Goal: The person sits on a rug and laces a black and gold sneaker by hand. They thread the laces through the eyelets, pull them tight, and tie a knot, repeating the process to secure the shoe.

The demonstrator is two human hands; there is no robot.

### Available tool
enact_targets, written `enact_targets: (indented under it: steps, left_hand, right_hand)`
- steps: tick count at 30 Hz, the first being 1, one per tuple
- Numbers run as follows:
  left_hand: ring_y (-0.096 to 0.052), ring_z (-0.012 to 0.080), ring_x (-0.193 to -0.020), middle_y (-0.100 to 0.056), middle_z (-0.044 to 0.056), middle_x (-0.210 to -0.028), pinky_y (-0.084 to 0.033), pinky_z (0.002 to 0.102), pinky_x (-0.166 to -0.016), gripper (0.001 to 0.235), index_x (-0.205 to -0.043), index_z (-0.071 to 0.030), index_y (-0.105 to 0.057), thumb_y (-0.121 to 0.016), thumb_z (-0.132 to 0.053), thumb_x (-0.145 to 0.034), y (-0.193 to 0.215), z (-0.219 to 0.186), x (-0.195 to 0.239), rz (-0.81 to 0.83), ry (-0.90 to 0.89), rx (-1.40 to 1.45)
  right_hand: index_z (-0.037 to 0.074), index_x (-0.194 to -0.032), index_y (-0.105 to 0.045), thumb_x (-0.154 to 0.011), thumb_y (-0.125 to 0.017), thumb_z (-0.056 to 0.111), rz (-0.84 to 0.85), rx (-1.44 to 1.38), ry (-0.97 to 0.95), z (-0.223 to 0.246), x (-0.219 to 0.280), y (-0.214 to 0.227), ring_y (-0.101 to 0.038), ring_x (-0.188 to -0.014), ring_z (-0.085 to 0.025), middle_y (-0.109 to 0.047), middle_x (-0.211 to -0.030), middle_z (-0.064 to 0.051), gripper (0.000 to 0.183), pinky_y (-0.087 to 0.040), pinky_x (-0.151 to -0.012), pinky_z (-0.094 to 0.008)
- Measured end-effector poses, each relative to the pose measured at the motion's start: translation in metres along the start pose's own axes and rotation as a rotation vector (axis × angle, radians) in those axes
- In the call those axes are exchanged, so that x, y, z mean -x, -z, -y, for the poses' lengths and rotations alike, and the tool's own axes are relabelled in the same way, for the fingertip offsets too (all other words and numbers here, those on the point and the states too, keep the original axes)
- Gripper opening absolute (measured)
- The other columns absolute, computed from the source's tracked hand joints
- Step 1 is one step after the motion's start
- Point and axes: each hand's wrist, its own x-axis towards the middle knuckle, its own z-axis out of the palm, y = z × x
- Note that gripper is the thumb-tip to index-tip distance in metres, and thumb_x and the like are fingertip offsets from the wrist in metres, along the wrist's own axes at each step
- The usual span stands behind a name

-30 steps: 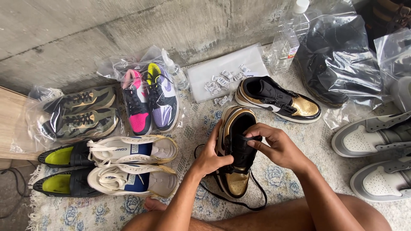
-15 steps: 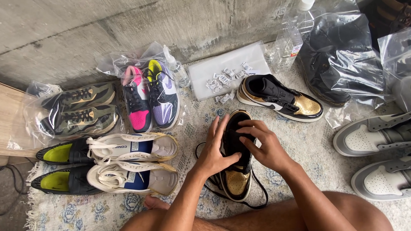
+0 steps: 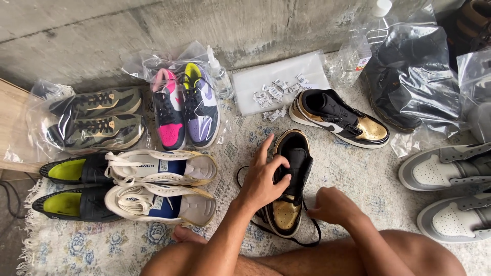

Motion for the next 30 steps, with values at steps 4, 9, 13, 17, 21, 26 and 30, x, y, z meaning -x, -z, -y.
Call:
enact_targets:
  steps: [4, 9, 13, 17, 21, 26, 30]
  left_hand:
    - [-0.024, 0.0517, -0.151, -0.022, 0.022, -0.167, -0.030, 0.071, -0.111, 0.006, -0.086, -0.014, -0.066, -0.070, -0.015, -0.081, 0.001, 0.004, 0.006, 0.127, -0.025, -0.122]
    - [-0.016, 0.0551, -0.152, -0.004, 0.029, -0.169, -0.034, 0.076, -0.106, 0.031, -0.090, -0.012, -0.053, -0.077, -0.015, -0.071, 0.003, 0.002, 0.021, 0.258, 0.072, -0.175]
    - [-0.016, 0.0585, -0.150, 0.002, 0.034, -0.166, -0.031, 0.081, -0.105, 0.039, -0.098, -0.012, -0.043, -0.071, -0.008, -0.072, 0.008, 0.005, 0.036, 0.210, 0.057, -0.096]
    - [-0.042, 0.0480, -0.129, -0.030, 0.029, -0.144, -0.047, 0.063, -0.098, 0.054, -0.120, -0.011, -0.035, -0.069, -0.005, -0.077, 0.010, 0.017, 0.049, 0.275, 0.204, -0.055]
    - [-0.068, 0.0260, -0.099, -0.065, 0.010, -0.117, -0.058, 0.038, -0.080, 0.045, -0.124, -0.012, -0.045, -0.065, -0.018, -0.084, 0.010, 0.015, 0.059, 0.451, 0.417, -0.057]
    - [-0.063, 0.0172, -0.069, -0.069, 0.005, -0.090, -0.050, 0.030, -0.058, 0.029, -0.114, -0.009, -0.060, -0.064, -0.010, -0.086, -0.002, 0.030, 0.069, 0.386, 0.380, -0.034]
    - [-0.069, 0.0209, -0.076, -0.074, 0.009, -0.098, -0.056, 0.033, -0.064, 0.029, -0.115, -0.008, -0.066, -0.065, -0.013, -0.086, 0.001, 0.030, 0.072, 0.366, 0.434, 0.005]
  right_hand:
    - [-0.001, -0.068, -0.077, -0.080, -0.081, 0.033, 0.018, -0.028, -0.006, 0.018, -0.002, -0.004, -0.070, -0.044, -0.020, -0.068, -0.053, -0.013, 0.036, -0.060, -0.051, -0.030]
    - [0.001, -0.074, -0.080, -0.077, -0.076, 0.027, -0.102, -0.203, -0.049, 0.009, 0.011, 0.006, -0.074, -0.049, -0.025, -0.066, -0.047, -0.013, 0.026, -0.062, -0.060, -0.035]
    - [-0.019, -0.081, -0.068, -0.077, -0.083, 0.007, -0.232, -0.856, -0.102, 0.033, 0.080, 0.043, -0.076, -0.062, -0.040, -0.072, -0.068, -0.036, 0.030, -0.065, -0.068, -0.049]
    - [-0.012, -0.065, -0.063, -0.074, -0.070, -0.010, -0.188, -1.161, 0.448, 0.014, 0.132, 0.044, -0.072, -0.047, -0.037, -0.071, -0.058, -0.032, 0.012, -0.064, -0.051, -0.045]
    - [-0.008, -0.069, -0.059, -0.082, -0.059, -0.018, 0.022, -1.439, 0.847, -0.013, 0.180, 0.005, -0.063, -0.035, -0.028, -0.071, -0.066, -0.031, 0.017, -0.049, -0.025, -0.030]
    - [-0.006, -0.073, -0.065, -0.077, -0.066, -0.011, -0.074, -1.279, 1.067, -0.017, 0.236, -0.015, -0.066, -0.041, -0.022, -0.076, -0.065, -0.028, 0.007, -0.039, -0.031, -0.022]
    - [-0.002, -0.073, -0.063, -0.077, -0.058, -0.012, -0.306, -1.502, 1.126, -0.031, 0.253, -0.042, -0.065, -0.045, -0.025, -0.071, -0.065, -0.025, 0.012, -0.051, -0.041, -0.028]
